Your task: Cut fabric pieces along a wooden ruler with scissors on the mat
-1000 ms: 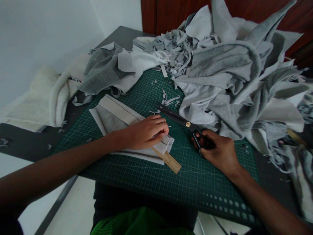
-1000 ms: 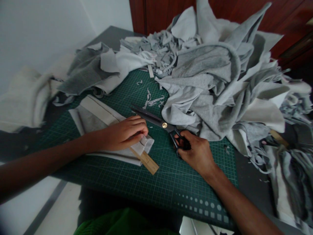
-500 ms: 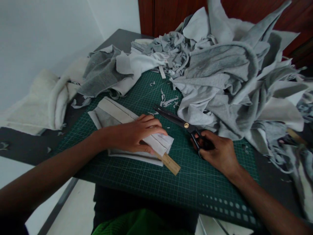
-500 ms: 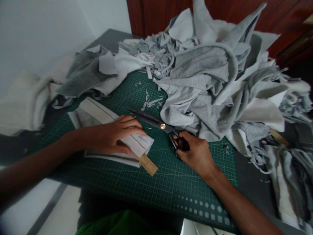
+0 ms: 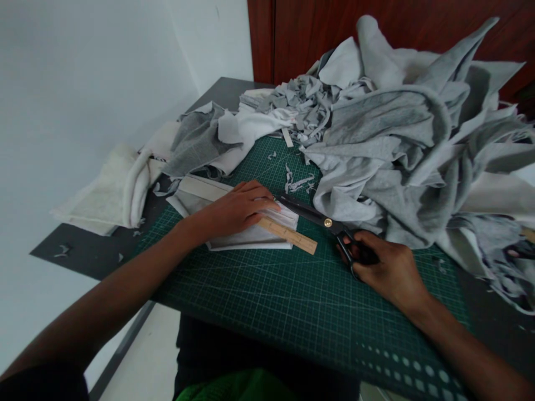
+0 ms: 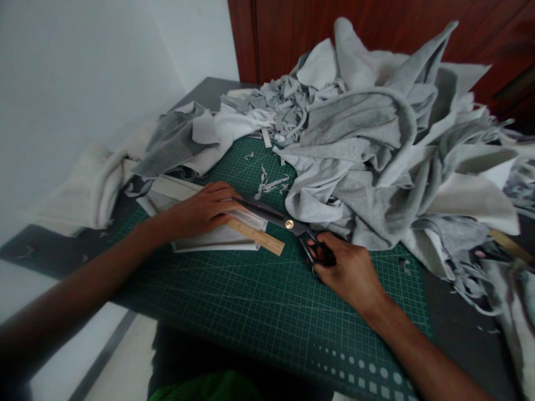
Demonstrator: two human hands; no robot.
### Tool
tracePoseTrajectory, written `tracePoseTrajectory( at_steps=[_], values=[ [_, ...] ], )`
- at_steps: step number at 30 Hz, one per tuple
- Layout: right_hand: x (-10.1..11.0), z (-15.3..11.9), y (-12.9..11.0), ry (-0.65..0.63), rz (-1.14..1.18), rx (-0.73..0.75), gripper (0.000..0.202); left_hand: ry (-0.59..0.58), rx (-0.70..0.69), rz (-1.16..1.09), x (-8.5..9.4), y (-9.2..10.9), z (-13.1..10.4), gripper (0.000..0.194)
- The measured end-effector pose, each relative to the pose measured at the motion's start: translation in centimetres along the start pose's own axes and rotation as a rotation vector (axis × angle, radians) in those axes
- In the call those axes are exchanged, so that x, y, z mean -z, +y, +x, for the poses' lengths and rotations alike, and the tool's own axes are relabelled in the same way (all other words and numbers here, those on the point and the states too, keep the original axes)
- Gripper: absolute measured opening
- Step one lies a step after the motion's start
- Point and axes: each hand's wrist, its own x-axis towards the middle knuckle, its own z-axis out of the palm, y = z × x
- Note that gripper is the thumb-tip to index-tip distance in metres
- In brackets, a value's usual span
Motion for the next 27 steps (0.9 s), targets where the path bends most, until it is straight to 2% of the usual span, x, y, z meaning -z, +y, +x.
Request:
tracePoseTrajectory(
  at_steps=[4, 10, 15, 22, 27],
  values=[
    [-0.1, 0.0, 0.1, -0.019, 0.019, -0.026, 0.015, 0.065, 0.195, 0.073, -1.0, 0.4, -0.1, 0.041],
    [-0.3, 0.1, 0.2, -0.076, 0.043, -0.119, 0.014, 0.165, 0.283, 0.07, -2.6, 0.6, 0.9, 0.04],
    [-0.5, 0.4, 0.1, -0.036, 0.1, -0.117, 0.005, 0.192, 0.289, 0.061, -3.3, 0.7, 2.0, 0.038],
    [-0.9, 0.6, 0.4, -0.019, 0.185, -0.144, 0.009, 0.228, 0.247, 0.013, -3.7, 0.3, 3.9, 0.034],
    [-1.0, 0.7, 0.6, -0.022, 0.181, -0.142, 0.006, 0.284, 0.165, -0.096, -2.5, -0.5, 4.0, 0.049]
  ],
)
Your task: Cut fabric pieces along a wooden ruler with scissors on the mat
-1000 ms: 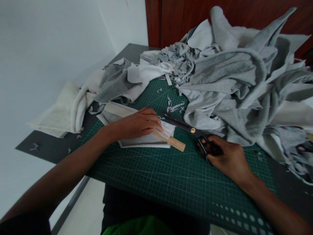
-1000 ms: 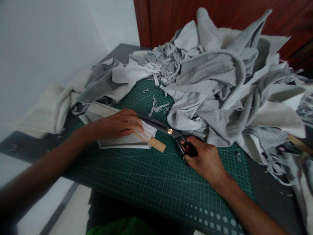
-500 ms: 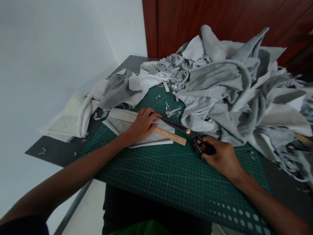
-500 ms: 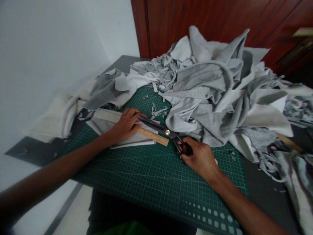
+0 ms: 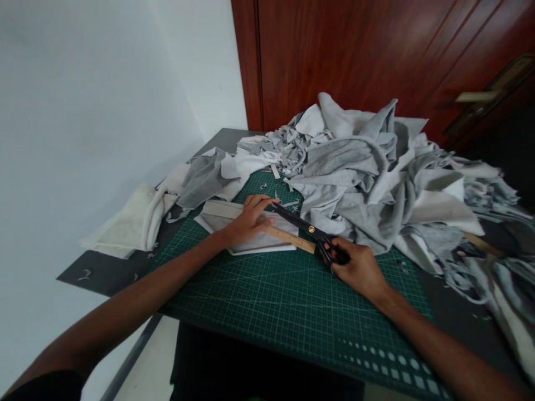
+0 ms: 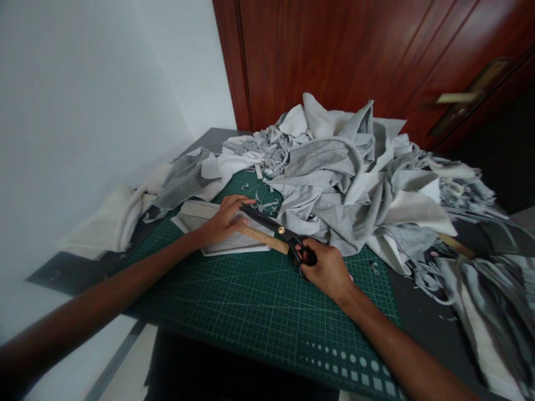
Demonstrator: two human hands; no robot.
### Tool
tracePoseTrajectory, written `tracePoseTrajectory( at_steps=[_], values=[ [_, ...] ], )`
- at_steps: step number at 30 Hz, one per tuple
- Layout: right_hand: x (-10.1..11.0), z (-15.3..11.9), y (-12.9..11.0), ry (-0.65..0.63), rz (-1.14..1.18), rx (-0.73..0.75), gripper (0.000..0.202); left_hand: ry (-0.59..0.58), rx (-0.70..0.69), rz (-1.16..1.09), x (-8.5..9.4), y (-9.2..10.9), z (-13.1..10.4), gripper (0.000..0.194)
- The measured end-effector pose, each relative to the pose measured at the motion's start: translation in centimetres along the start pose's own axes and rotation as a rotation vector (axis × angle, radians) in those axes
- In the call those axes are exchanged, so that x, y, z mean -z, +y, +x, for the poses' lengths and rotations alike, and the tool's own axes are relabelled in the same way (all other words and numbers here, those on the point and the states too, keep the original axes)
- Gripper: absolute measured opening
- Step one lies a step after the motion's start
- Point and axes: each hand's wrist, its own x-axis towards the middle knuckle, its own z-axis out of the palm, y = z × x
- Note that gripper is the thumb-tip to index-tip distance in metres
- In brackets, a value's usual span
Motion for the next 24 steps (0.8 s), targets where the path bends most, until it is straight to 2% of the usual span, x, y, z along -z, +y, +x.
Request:
tracePoseTrajectory(
  at_steps=[3, 5, 7, 8, 9, 11, 12, 13, 15, 18, 21, 24],
  values=[
    [0.0, 0.1, 0.0, -0.001, -0.008, 0.004, 0.005, 0.045, 0.001, 0.057, 2.9, -0.2, -0.9, 0.045],
    [0.0, 0.2, 0.1, -0.005, -0.013, 0.005, 0.006, 0.085, 0.047, 0.196, 5.8, -0.5, -2.2, 0.04],
    [0.0, 0.3, 0.3, -0.011, -0.017, 0.007, 0.007, 0.122, 0.168, 0.371, 9.2, -0.8, -3.8, 0.04],
    [-0.1, 0.3, 0.3, -0.015, -0.02, 0.009, 0.008, 0.149, 0.26, 0.466, 10.9, -1.0, -4.7, 0.041],
    [-0.1, 0.3, 0.4, -0.02, -0.024, 0.01, 0.008, 0.13, 0.385, 0.566, 12.5, -1.3, -5.7, 0.044],
    [-0.2, 0.3, 0.4, -0.029, -0.034, 0.013, 0.008, 0.07, 0.704, 0.757, 15.2, -1.8, -7.5, 0.054],
    [-0.2, 0.3, 0.5, -0.033, -0.04, 0.014, 0.008, 0.041, 0.864, 0.785, 16.2, -2.1, -8.4, 0.059],
    [-0.3, 0.3, 0.5, -0.036, -0.047, 0.015, 0.008, 0.015, 0.951, 0.775, 17.0, -2.4, -9.1, 0.062],
    [-0.3, 0.3, 0.5, -0.038, -0.063, 0.019, 0.008, -0.03, 1.023, 0.703, 18.0, -2.9, -10.3, 0.06],
    [-0.4, 0.3, 0.4, -0.039, -0.083, 0.025, 0.007, -0.026, 1.038, 0.597, 18.3, -3.3, -11.1, 0.053],
    [-0.4, 0.3, 0.4, -0.045, -0.093, 0.032, 0.008, 0.051, 1.059, 0.522, 18.4, -3.3, -11.1, 0.044],
    [-0.4, 0.3, 0.3, -0.049, -0.104, 0.039, 0.009, 0.193, 1.059, 0.434, 18.9, -3.1, -10.6, 0.03]
  ],
)
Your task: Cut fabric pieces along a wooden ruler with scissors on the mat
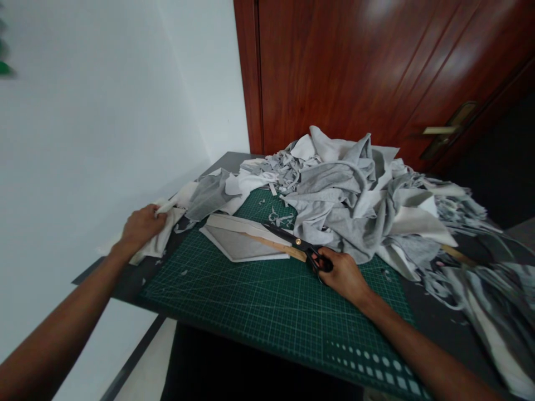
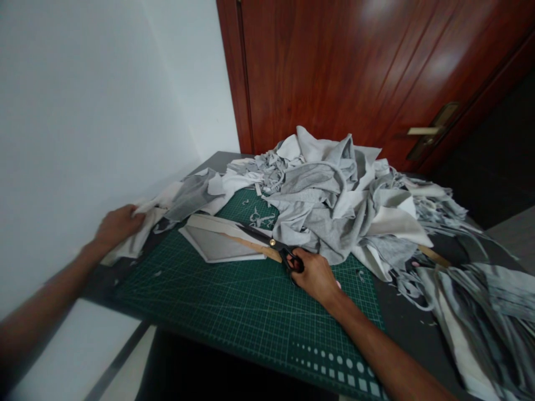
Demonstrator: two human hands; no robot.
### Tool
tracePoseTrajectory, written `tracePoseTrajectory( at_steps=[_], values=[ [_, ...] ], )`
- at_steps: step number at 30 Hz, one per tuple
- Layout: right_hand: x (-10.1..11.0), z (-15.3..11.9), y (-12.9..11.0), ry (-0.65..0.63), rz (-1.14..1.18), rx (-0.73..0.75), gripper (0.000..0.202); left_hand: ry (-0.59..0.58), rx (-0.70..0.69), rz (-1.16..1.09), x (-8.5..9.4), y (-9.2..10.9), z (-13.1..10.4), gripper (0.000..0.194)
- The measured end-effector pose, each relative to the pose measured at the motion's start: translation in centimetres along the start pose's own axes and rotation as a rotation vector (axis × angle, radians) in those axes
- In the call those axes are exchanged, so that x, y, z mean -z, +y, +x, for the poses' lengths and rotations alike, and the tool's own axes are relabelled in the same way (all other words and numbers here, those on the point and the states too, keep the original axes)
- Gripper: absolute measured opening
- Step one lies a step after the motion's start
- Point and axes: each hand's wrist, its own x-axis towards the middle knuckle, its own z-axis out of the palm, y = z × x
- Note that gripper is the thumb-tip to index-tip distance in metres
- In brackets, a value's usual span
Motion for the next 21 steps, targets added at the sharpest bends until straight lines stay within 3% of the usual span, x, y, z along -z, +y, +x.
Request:
tracePoseTrajectory(
  at_steps=[4, 9, 11, 13, 16, 19, 21],
  values=[
    [0.0, 0.0, 0.0, -0.011, -0.002, -0.002, 0.008, 0.147, 0.051, -0.238, 1.9, 0.8, 0.9, 0.025],
    [-0.1, -0.2, 0.2, -0.007, 0.011, -0.017, 0.008, 0.33, 0.013, -0.558, 5.8, 3.4, 2.9, 0.037],
    [-0.2, -0.2, 0.3, -0.004, 0.022, -0.02, 0.008, 0.456, -0.081, -0.817, 7.6, 5.0, 4.0, 0.04],
    [-0.3, -0.1, 0.5, 0.002, 0.035, -0.021, 0.008, 0.449, -0.286, -1.055, 9.4, 6.7, 4.9, 0.041],
    [-0.5, -0.2, 0.6, 0.023, 0.067, -0.022, 0.007, 0.471, -0.509, -1.21, 11.4, 9.4, 5.9, 0.048],
    [-0.7, -0.2, 0.6, 0.078, 0.112, -0.042, 0.005, 0.451, -0.637, -1.234, 10.8, 12.0, 5.4, 0.072],
    [-0.7, -0.2, 0.6, 0.132, 0.148, -0.064, 0.008, 0.324, -0.639, -1.229, 8.6, 13.3, 4.1, 0.079]
  ],
)
